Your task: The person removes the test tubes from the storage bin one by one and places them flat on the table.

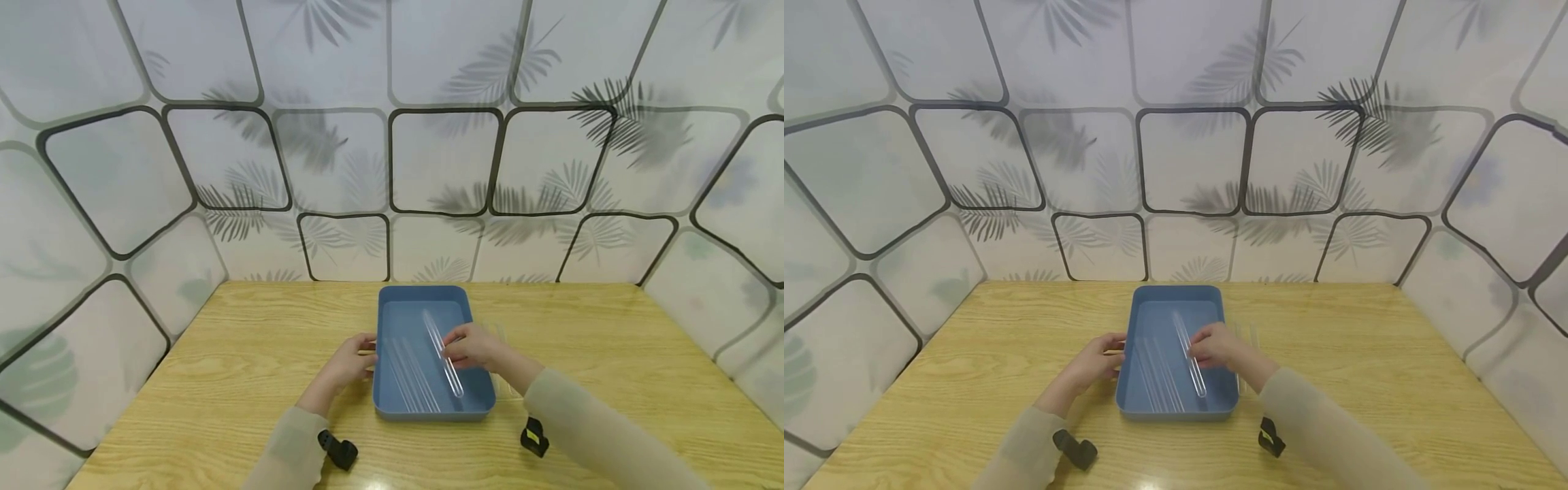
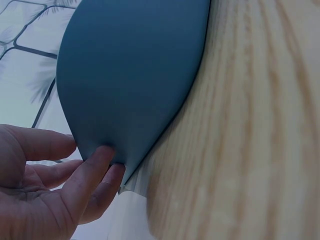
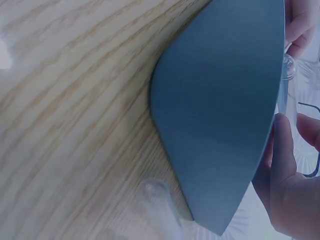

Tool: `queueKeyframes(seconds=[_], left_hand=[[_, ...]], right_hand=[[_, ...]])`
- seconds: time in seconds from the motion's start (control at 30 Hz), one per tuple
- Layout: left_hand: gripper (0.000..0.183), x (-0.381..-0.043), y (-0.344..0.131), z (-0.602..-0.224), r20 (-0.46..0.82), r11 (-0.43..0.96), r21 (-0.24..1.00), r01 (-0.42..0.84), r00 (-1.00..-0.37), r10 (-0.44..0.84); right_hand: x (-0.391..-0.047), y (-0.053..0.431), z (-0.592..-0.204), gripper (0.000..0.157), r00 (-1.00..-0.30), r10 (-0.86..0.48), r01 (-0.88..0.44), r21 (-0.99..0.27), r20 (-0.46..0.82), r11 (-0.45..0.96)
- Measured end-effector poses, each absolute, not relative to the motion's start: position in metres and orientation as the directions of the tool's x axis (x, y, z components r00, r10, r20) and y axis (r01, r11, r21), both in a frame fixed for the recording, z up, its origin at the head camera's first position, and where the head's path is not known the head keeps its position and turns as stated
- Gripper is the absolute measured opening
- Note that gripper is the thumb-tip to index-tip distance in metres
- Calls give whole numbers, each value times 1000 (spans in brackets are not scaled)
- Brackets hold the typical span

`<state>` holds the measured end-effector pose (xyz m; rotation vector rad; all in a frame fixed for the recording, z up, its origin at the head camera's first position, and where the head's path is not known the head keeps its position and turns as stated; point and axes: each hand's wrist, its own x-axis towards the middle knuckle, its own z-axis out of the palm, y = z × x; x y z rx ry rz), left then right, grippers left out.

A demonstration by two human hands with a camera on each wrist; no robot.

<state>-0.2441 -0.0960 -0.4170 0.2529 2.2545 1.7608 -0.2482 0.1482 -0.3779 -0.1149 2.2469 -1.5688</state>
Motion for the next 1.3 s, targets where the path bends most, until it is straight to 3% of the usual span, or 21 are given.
queueKeyframes(seconds=[1.3], left_hand=[[43, -246, -97, -419, -108, 212, 976, -43, -947, 304]], right_hand=[[-246, 222, -377, 20, -935, -229, 186, -923, -272, 338]])
